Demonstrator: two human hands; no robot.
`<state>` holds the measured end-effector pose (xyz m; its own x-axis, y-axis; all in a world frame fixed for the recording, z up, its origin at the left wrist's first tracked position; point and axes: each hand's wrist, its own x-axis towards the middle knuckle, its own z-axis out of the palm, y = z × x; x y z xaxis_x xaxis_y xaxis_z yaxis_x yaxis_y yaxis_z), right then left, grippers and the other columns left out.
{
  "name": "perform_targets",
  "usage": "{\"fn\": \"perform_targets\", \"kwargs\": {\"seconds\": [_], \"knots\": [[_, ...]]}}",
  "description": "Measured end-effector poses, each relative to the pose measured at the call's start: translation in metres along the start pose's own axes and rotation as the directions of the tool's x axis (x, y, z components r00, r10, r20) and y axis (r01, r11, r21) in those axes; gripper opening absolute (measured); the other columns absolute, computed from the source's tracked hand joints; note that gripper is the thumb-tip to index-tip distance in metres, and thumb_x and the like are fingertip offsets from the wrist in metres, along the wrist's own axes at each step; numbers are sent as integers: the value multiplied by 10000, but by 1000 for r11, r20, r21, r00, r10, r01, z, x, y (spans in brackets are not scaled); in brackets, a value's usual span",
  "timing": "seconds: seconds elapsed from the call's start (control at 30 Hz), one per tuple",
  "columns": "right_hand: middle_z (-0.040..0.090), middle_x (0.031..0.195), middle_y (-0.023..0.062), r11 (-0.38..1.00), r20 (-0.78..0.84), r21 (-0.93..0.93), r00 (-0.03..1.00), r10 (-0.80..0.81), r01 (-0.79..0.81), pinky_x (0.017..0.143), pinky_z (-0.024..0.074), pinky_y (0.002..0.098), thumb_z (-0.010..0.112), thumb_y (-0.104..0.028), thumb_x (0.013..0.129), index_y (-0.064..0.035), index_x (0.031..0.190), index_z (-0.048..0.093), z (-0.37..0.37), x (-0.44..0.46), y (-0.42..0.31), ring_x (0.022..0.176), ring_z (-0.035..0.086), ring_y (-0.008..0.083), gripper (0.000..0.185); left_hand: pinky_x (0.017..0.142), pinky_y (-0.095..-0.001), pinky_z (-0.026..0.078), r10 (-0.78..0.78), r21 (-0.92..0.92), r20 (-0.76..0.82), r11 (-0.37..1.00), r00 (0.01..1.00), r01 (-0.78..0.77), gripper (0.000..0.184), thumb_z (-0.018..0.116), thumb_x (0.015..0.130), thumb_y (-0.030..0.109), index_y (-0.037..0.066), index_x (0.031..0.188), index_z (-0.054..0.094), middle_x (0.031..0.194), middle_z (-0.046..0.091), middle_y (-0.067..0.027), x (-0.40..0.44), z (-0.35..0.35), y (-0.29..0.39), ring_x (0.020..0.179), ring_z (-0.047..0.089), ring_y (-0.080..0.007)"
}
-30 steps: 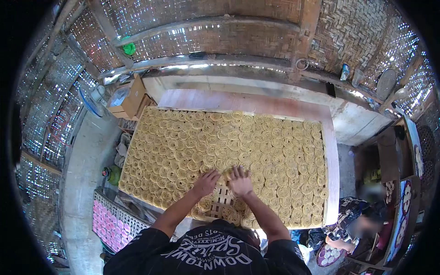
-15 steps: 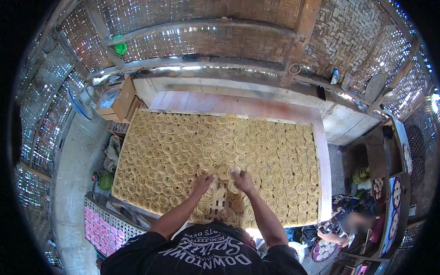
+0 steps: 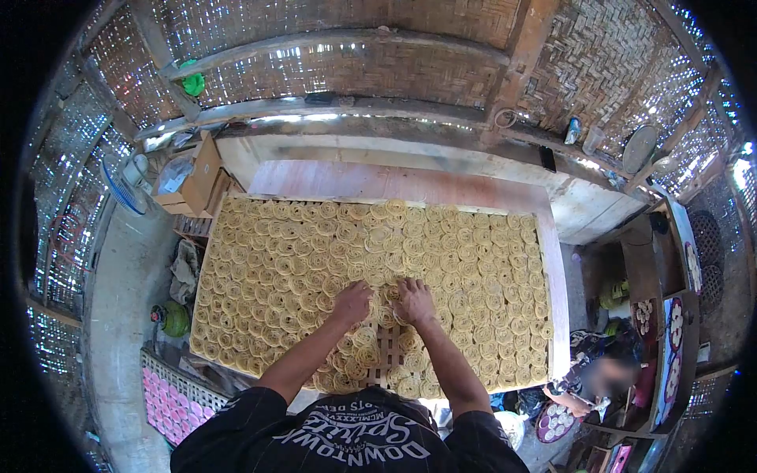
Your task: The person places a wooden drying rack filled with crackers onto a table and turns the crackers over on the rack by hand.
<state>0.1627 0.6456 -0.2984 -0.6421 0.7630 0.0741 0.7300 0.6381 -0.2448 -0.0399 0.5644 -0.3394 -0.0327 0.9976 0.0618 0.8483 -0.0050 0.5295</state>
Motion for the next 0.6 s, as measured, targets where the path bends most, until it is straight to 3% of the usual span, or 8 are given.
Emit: {"fn": "perform_targets", "kwargs": {"seconds": [0.1, 0.13, 0.2, 0.33, 0.43, 0.53, 0.6], "knots": [[592, 1220, 130, 999, 92, 31, 995, 26, -29, 928, 500, 468, 673, -408, 856, -112, 1308, 557, 10, -8, -2, 1093, 601, 345, 553, 819, -458, 542, -16, -38, 201, 999, 979, 24, 314, 610, 850, 120, 115, 1164, 622, 1159, 611, -127, -5, -16, 8, 965, 659, -331], [587, 1225, 136, 989, 161, 95, 982, 98, -114, 894, 518, 472, 670, -402, 861, -116, 1308, 555, 10, -12, -5, 1058, 620, 353, 543, 814, -452, 548, -18, -36, 267, 999, 963, 28, 304, 592, 865, 116, 117, 1168, 622, 1174, 619, -107, -7, -21, 11, 959, 668, -324], [577, 1234, 149, 935, 299, 201, 928, 224, -291, 827, 552, 482, 663, -390, 871, -124, 1308, 552, 8, -15, -8, 987, 659, 369, 523, 802, -464, 546, -70, -64, 263, 994, 962, 90, 308, 634, 870, 156, 119, 1175, 624, 1155, 606, -105, -5, -13, 4, 940, 668, -332], [547, 1273, 149, 971, 222, 115, 958, 181, -210, 779, 561, 491, 681, -414, 862, -147, 1298, 544, 9, -9, -10, 907, 684, 380, 529, 855, -473, 525, -80, -30, 242, 996, 967, 90, 425, 718, 832, 246, 87, 1213, 614, 1227, 538, -152, 0, -34, 18, 1016, 624, -320], [535, 1288, 134, 993, 235, 39, 967, 103, -115, 804, 553, 473, 683, -469, 850, -150, 1283, 545, -12, 3, -11, 956, 670, 360, 556, 957, -487, 473, 85, 148, 176, 983, 981, -112, 472, 716, 846, 266, 108, 1274, 596, 1205, 545, -139, 14, -37, 8, 1167, 540, -326], [532, 1292, 119, 993, 257, -113, 966, 3, 27, 885, 519, 461, 657, -521, 850, -127, 1271, 545, -15, 12, 0, 1051, 634, 327, 588, 1052, -482, 408, 164, 108, 350, 971, 922, -213, 504, 688, 862, 321, 94, 1299, 583, 1260, 534, -150, 30, -44, -2, 1284, 444, -339], [538, 1287, 108, 975, 227, -169, 968, -105, 145, 949, 480, 462, 628, -521, 862, -108, 1260, 550, -3, 11, 8, 1120, 596, 299, 579, 1077, -478, 391, 375, 176, 280, 885, 884, -431, 509, 658, 871, 319, 69, 1306, 573, 1334, 510, -158, 29, -34, -19, 1309, 432, -351]]}}
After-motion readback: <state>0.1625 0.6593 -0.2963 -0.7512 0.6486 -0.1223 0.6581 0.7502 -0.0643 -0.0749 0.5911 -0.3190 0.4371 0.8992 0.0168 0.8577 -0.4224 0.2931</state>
